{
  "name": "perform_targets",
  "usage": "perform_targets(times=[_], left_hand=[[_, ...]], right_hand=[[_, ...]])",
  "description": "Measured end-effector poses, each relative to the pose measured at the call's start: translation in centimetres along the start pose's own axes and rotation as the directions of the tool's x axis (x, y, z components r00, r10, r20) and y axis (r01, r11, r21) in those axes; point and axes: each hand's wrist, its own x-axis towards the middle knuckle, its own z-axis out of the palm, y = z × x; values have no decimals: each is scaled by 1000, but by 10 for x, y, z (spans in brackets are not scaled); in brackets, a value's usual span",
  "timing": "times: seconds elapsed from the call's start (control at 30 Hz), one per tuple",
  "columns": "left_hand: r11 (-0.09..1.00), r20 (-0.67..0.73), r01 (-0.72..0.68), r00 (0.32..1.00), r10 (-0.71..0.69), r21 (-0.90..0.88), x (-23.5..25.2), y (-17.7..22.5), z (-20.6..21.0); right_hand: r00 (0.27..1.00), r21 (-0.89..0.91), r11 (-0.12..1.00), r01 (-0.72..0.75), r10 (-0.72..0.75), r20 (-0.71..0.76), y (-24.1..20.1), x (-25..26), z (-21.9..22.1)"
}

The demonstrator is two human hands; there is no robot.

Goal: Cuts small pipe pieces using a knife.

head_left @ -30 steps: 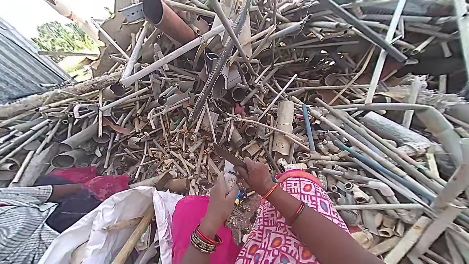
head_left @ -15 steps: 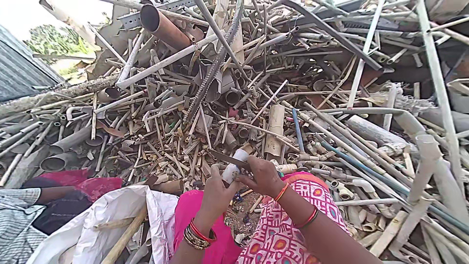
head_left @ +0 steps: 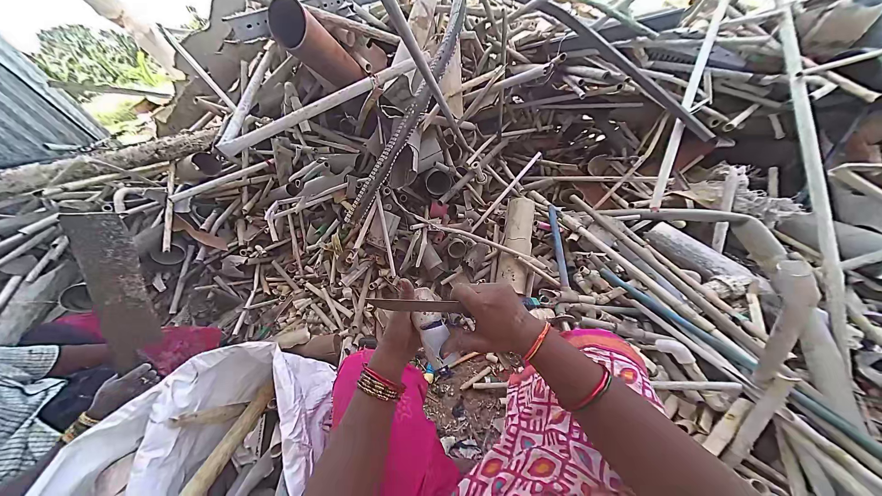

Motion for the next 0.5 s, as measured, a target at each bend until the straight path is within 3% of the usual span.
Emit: perform_targets(times=[0.1,0.2,0.5], left_hand=[[991,59,81,995,-75,-107,9,-8,6],[977,-40,116,991,-125,-178,18,-19,7],[976,-54,206,976,-211,-75,50,-42,-18]], right_hand=[[996,22,998,-64,63,61,5,-5,19],[993,20,994,-108,107,57,15,-18,41],[965,90,979,-185,164,203,41,-23,78]])
